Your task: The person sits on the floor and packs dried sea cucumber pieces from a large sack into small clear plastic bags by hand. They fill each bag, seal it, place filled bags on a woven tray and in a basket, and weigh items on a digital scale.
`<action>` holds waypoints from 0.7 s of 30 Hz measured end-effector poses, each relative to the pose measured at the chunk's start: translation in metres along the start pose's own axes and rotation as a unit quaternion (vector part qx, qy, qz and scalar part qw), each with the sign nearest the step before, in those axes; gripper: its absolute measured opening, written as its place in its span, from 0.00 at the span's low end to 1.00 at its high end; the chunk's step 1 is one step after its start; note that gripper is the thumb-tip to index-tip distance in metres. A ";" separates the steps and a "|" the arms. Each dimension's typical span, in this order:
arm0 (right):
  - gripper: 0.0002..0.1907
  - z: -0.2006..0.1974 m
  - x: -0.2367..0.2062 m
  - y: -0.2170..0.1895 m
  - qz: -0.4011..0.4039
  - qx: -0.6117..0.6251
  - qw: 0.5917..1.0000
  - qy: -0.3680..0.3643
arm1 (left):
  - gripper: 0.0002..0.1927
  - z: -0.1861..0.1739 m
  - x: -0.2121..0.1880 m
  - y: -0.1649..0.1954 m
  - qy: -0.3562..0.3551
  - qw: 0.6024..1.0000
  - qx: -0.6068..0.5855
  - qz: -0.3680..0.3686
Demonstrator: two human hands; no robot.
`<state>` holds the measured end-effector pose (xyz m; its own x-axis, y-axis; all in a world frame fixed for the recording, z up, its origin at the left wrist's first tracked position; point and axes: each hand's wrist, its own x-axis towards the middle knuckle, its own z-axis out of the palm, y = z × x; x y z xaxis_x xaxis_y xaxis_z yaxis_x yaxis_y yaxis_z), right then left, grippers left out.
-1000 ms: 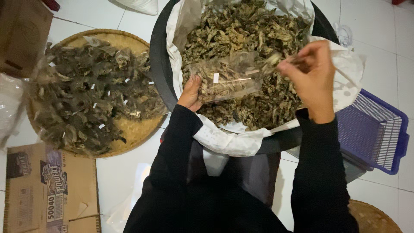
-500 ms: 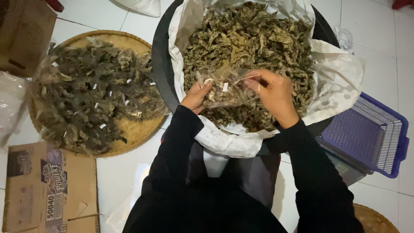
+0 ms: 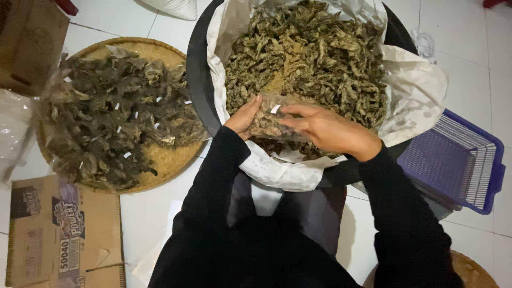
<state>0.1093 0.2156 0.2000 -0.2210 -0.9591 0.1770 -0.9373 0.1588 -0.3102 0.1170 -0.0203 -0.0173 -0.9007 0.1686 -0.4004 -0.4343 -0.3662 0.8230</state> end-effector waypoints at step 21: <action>0.07 -0.080 -0.117 -0.080 0.271 -0.157 0.909 0.277 | 0.42 0.009 -0.025 -0.001 -0.069 0.995 -0.064 0.041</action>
<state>0.1886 0.3342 0.2791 -0.6933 -0.4694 0.5468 -0.6619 0.7148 -0.2256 0.1403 -0.0159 -0.0046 -0.9297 0.2542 -0.2666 -0.3619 -0.4953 0.7897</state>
